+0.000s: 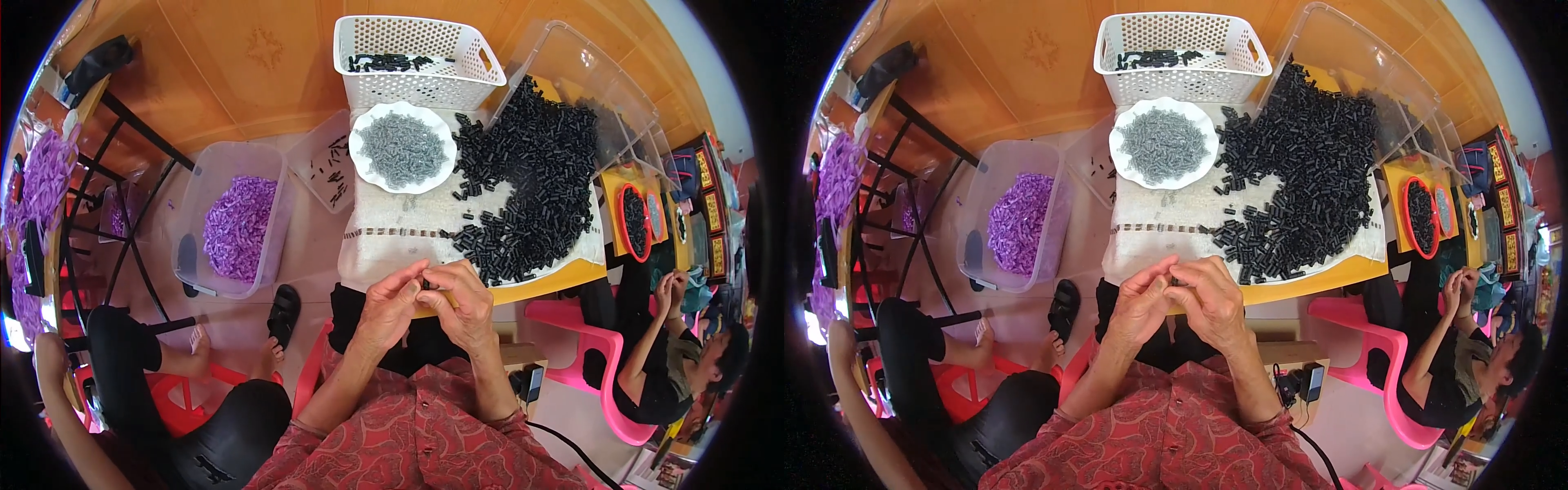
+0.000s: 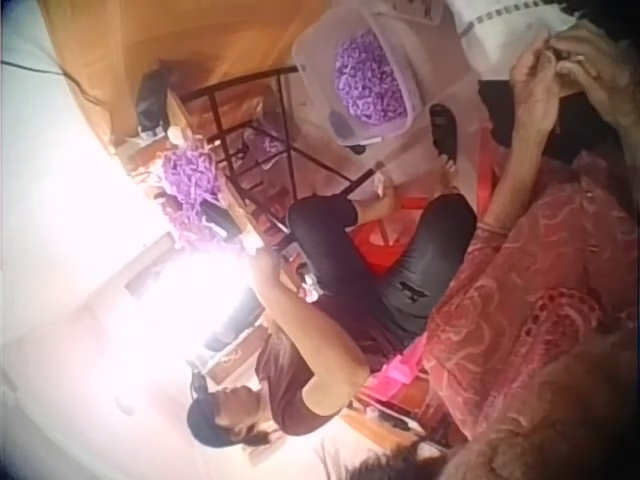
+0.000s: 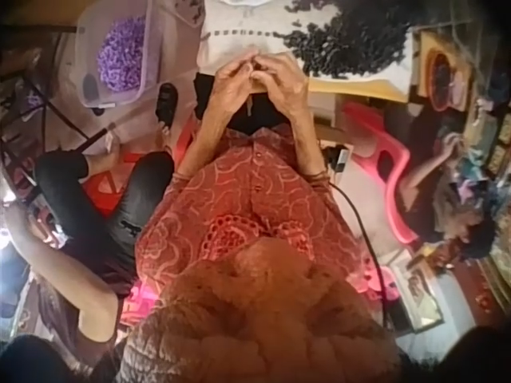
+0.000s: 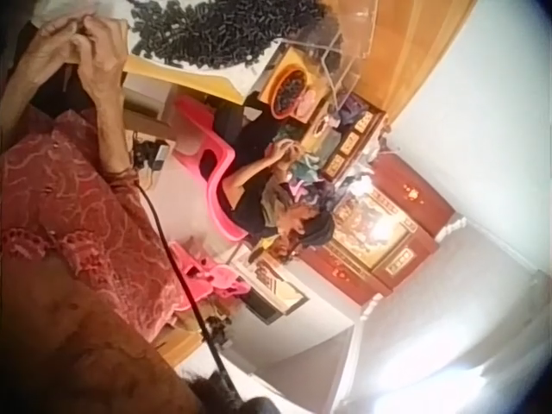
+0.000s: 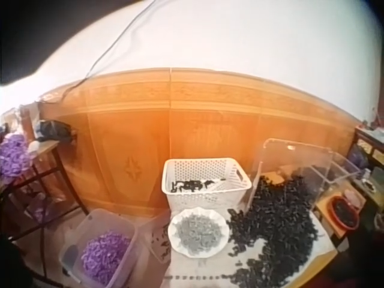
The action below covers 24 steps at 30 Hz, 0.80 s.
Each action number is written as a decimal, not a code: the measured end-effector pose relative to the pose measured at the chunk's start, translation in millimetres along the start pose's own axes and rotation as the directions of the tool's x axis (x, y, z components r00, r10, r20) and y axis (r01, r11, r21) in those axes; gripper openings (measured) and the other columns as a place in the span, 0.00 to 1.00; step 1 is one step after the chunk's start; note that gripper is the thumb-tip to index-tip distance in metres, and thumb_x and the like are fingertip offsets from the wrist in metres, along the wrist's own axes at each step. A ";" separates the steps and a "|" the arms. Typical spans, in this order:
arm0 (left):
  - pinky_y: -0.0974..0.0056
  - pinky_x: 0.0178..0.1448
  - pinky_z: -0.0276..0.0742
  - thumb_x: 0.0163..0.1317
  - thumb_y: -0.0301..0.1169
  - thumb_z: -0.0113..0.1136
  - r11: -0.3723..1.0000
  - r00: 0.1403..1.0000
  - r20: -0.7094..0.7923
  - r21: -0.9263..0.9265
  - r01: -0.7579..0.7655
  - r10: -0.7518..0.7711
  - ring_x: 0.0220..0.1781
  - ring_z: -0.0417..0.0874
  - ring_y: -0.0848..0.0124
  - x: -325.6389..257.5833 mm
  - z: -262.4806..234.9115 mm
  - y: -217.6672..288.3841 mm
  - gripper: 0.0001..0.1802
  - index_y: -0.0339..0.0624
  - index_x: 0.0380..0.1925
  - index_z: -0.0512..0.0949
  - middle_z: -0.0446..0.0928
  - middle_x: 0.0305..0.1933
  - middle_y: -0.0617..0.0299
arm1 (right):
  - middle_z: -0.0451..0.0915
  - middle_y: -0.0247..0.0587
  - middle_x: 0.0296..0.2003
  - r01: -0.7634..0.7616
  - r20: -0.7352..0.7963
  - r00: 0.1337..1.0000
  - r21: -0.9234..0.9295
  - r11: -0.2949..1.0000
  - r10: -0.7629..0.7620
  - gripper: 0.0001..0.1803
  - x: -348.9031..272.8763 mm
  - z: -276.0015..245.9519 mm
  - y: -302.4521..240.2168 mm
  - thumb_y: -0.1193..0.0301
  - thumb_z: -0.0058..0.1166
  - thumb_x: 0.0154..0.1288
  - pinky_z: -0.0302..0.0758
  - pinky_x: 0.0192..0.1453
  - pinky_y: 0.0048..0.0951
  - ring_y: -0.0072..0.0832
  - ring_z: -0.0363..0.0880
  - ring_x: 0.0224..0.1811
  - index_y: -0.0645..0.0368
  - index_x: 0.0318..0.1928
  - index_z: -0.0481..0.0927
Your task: Assembling plastic components by inserting small white pieces into black tubes.
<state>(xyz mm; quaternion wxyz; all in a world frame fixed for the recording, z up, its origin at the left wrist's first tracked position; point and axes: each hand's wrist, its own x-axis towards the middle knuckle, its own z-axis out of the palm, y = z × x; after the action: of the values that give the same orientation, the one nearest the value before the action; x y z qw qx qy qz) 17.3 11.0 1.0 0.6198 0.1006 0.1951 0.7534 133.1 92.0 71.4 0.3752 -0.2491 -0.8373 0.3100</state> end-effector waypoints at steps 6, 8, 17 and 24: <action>0.66 0.67 0.72 0.64 0.22 0.65 0.973 0.994 0.105 0.224 -0.053 0.029 0.63 0.75 0.71 -1.6 -2.8 1.4 0.30 0.35 0.66 0.70 0.76 0.62 0.55 | 0.84 0.45 0.38 -0.028 -0.034 0.999 -0.017 0.999 0.028 0.17 -1.6 -1.9 -2.7 0.80 0.68 0.52 0.79 0.41 0.34 0.40 0.81 0.38 0.64 0.44 0.82; 0.67 0.66 0.72 0.63 0.22 0.66 0.969 0.995 0.094 0.243 -0.052 0.030 0.61 0.76 0.72 -1.0 -2.7 2.2 0.29 0.35 0.65 0.71 0.77 0.61 0.56 | 0.83 0.46 0.37 0.001 -0.050 0.999 -0.033 0.999 -0.003 0.16 -2.7 0.3 -1.4 0.81 0.68 0.52 0.78 0.38 0.31 0.37 0.81 0.35 0.64 0.44 0.82; 0.67 0.59 0.79 0.61 0.23 0.68 0.939 0.997 -0.019 0.339 -0.060 0.071 0.53 0.82 0.72 -4.8 -0.9 -0.3 0.24 0.35 0.59 0.77 0.81 0.54 0.56 | 0.84 0.45 0.35 0.043 -0.077 0.996 -0.070 0.997 -0.048 0.13 -6.6 5.1 1.2 0.82 0.66 0.53 0.78 0.39 0.34 0.39 0.82 0.35 0.64 0.42 0.82; 0.67 0.57 0.81 0.63 0.23 0.67 0.944 0.997 -0.046 0.327 -0.043 0.061 0.52 0.82 0.72 -5.1 -1.9 -3.0 0.22 0.35 0.58 0.78 0.82 0.53 0.56 | 0.83 0.44 0.34 0.022 -0.105 0.994 -0.076 0.997 -0.030 0.11 -11.7 8.1 4.5 0.80 0.65 0.55 0.78 0.38 0.33 0.39 0.81 0.34 0.64 0.40 0.81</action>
<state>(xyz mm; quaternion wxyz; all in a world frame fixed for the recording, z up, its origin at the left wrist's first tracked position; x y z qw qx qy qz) 20.4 6.2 -1.6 0.5690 0.1859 0.3311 0.7294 134.6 84.8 58.4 0.4135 -0.2682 -0.8305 0.2597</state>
